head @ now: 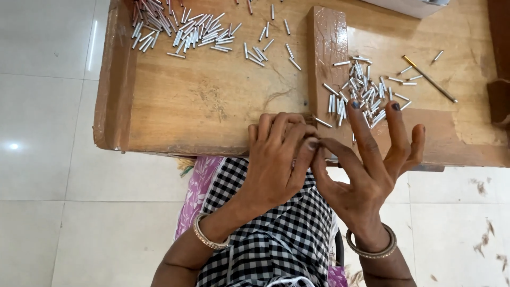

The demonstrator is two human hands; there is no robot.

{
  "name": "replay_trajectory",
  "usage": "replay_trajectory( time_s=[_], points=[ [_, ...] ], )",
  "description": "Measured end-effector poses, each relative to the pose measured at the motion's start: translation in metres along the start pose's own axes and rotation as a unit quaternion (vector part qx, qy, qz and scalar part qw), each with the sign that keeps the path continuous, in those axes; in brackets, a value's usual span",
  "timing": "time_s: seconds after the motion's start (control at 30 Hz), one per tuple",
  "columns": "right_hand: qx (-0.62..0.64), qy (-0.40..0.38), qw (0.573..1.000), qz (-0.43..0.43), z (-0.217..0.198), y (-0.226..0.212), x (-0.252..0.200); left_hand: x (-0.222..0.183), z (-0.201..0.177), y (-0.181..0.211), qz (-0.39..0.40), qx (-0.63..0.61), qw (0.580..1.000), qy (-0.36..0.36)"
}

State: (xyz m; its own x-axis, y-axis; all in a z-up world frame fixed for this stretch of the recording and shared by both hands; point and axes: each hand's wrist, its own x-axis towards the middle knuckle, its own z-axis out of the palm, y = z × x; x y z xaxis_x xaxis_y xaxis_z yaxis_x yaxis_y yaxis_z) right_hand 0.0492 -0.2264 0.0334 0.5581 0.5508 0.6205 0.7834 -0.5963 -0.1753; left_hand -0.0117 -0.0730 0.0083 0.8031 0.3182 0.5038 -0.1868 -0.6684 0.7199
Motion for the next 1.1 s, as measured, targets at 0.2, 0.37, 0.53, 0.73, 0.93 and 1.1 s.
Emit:
replay_trajectory(
  time_s=[0.2, 0.37, 0.53, 0.73, 0.93, 1.1],
  points=[
    [0.103, -0.014, 0.993, 0.061, -0.016, -0.020, 0.024, -0.010, 0.000, -0.003, 0.009, -0.016, 0.999, 0.027],
    [0.298, 0.013, 0.946, 0.126, 0.005, -0.005, -0.004, -0.015, -0.004, 0.000, 0.003, -0.059, 0.998, 0.017],
    [0.246, 0.064, 0.965, 0.071, 0.003, -0.007, -0.002, -0.017, -0.010, -0.006, -0.059, -0.175, 0.983, -0.027],
    [0.340, 0.006, 0.936, 0.089, 0.002, -0.007, 0.000, -0.021, -0.004, -0.017, -0.118, -0.200, 0.972, -0.042],
    [0.268, 0.054, 0.959, 0.077, 0.017, 0.001, -0.005, 0.005, -0.004, -0.045, -0.024, -0.096, 0.995, 0.007],
    [0.212, 0.085, 0.972, 0.049, 0.015, 0.007, -0.006, 0.076, -0.024, -0.081, -0.010, 0.207, 0.976, 0.063]
  ],
)
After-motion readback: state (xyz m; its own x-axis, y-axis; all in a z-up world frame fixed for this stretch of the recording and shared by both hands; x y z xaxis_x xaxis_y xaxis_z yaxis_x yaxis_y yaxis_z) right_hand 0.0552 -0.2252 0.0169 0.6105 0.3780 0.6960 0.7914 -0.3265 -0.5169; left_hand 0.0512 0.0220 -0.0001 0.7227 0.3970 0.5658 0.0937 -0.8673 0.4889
